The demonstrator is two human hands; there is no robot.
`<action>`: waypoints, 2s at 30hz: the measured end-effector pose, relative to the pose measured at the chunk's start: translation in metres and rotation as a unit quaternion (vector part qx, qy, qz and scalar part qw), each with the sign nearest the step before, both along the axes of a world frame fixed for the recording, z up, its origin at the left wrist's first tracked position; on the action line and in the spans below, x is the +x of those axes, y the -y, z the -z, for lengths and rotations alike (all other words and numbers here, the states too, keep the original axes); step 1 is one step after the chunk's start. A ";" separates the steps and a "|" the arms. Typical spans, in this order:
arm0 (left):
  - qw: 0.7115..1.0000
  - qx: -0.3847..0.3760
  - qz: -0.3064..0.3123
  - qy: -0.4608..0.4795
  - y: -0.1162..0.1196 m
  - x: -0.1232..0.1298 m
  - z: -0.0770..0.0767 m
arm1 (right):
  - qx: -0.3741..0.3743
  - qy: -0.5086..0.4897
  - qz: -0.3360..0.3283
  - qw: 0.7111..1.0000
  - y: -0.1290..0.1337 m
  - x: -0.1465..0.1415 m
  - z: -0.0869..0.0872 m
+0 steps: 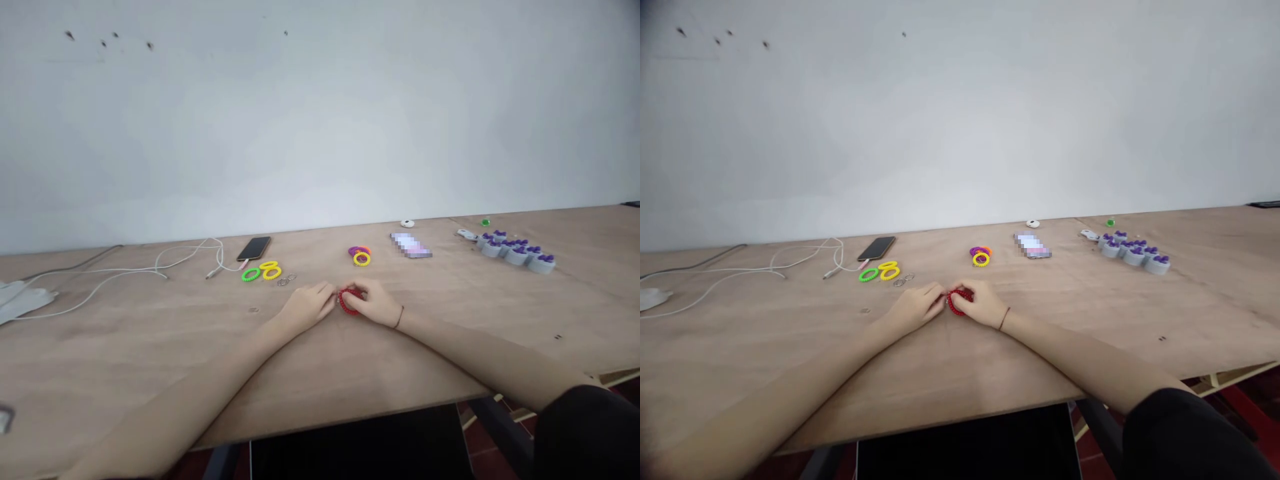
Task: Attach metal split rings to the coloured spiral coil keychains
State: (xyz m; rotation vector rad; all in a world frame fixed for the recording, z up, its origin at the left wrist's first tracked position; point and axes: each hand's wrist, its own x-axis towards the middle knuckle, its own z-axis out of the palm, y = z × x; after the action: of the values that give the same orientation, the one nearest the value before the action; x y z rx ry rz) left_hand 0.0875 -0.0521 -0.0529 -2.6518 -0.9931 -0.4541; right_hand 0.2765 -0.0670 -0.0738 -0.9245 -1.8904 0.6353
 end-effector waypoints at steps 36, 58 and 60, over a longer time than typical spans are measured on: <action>0.944 -0.155 -0.019 0.290 0.019 0.013 -0.006 | -0.042 -0.059 -0.046 0.996 0.002 -0.002 -0.003; 0.901 -0.263 0.005 0.345 0.008 0.011 0.001 | -0.031 -0.032 -0.028 0.999 0.002 -0.002 -0.002; 0.896 -0.278 0.011 0.346 0.009 0.011 0.000 | -0.033 -0.036 -0.025 0.998 0.000 -0.002 -0.001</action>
State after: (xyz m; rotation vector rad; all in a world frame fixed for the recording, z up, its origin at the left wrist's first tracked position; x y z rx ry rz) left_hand 0.0981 -0.0613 -0.0532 -3.0510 -1.4662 -1.3737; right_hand 0.2749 -0.0674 -0.0728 -0.8866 -1.8424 0.7554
